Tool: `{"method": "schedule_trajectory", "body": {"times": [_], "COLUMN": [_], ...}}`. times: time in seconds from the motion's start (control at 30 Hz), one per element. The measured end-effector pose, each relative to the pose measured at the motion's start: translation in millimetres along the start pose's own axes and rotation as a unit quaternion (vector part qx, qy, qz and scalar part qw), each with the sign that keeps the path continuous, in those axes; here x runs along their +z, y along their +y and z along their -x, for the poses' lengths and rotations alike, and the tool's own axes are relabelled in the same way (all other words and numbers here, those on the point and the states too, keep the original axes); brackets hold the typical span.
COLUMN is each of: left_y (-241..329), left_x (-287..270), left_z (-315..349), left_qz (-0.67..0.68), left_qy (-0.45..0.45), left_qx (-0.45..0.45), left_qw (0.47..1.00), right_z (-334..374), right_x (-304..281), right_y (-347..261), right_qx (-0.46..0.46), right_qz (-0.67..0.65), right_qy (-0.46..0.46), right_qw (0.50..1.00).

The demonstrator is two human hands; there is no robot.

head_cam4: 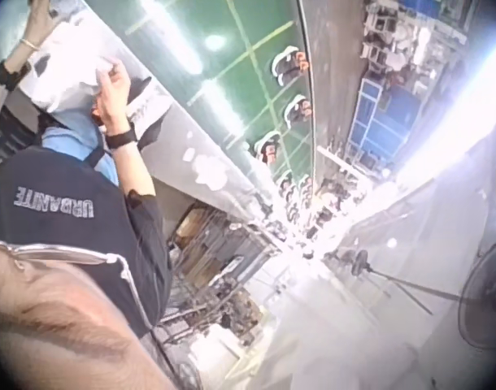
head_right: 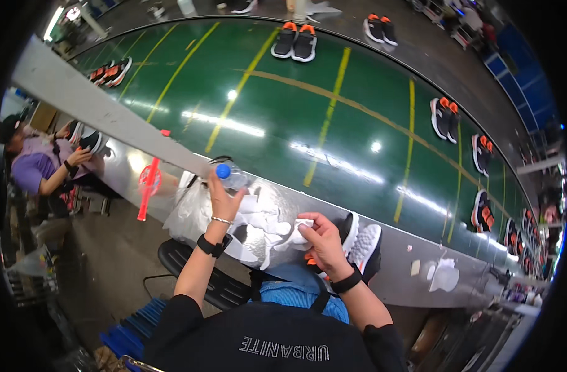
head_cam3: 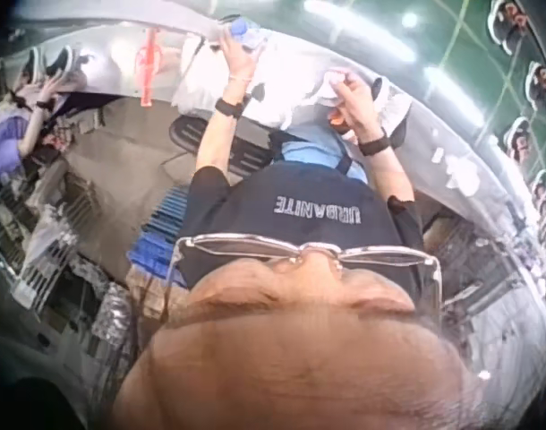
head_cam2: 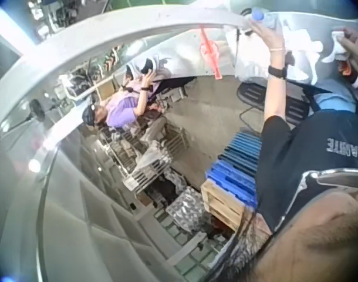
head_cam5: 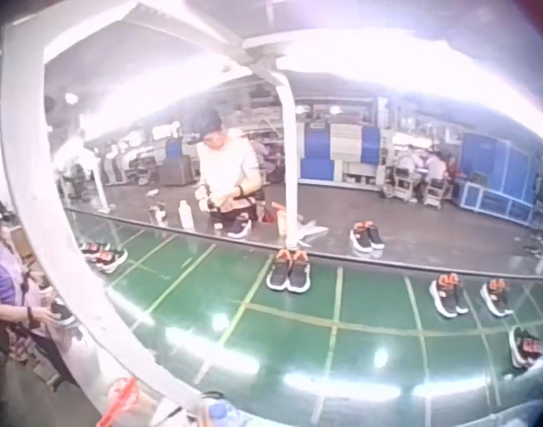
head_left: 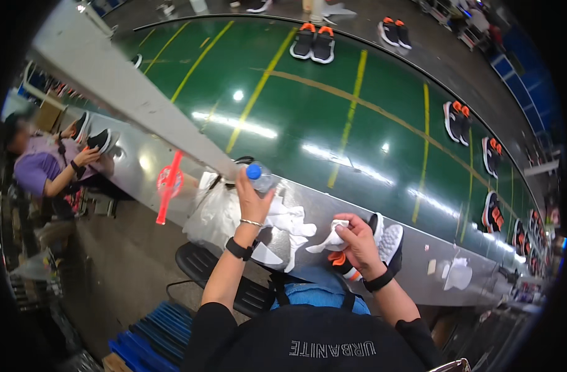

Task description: Inspecting and cleaning pairs of black and orange sneakers on a manufacturing conveyor line.

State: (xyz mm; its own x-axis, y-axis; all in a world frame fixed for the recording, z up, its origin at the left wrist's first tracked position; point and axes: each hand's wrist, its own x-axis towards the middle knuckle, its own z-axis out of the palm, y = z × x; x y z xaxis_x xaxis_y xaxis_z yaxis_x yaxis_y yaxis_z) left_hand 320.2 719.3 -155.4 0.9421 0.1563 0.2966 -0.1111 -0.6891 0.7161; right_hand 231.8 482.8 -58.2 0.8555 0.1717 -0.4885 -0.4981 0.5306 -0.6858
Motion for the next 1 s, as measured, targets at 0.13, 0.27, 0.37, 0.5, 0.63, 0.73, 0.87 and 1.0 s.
{"method": "schedule_trajectory", "body": {"times": [0.13, 0.27, 0.37, 0.5, 0.63, 0.73, 0.87, 1.0], "left_y": [-17, 4, 52, 87, 110, 123, 131, 136], "left_x": [17, 7, -8, -7, -6, -7, -10, -15], "left_z": [-15, -9, 4, 30, 49, 55, 59, 61], "left_qz": [0.063, 0.082, 0.064, 0.049, -0.022, -0.072, -0.144, -0.204], "left_qy": [0.023, 0.010, -0.040, -0.120, -0.129, -0.130, -0.123, -0.131], "left_qx": [-0.022, 0.054, 0.149, 0.238, 0.277, 0.319, 0.354, 0.378], "left_qw": [0.997, 0.995, 0.986, 0.963, 0.952, 0.936, 0.916, 0.893], "right_z": [9, 19, 26, 29, 31, 32, 32, 29], "right_x": [-19, -30, -35, -23, -25, -30, -36, -41], "right_y": [9, 15, 18, 11, 15, 24, 33, 44], "right_qx": [-0.025, -0.052, -0.078, -0.145, -0.180, -0.185, -0.193, -0.179], "right_qz": [0.007, 0.010, 0.006, 0.015, 0.064, 0.076, 0.081, 0.072], "right_qy": [0.016, 0.030, 0.045, 0.060, 0.044, 0.042, 0.065, 0.072], "right_qw": [1.000, 0.998, 0.996, 0.988, 0.981, 0.979, 0.976, 0.979]}}
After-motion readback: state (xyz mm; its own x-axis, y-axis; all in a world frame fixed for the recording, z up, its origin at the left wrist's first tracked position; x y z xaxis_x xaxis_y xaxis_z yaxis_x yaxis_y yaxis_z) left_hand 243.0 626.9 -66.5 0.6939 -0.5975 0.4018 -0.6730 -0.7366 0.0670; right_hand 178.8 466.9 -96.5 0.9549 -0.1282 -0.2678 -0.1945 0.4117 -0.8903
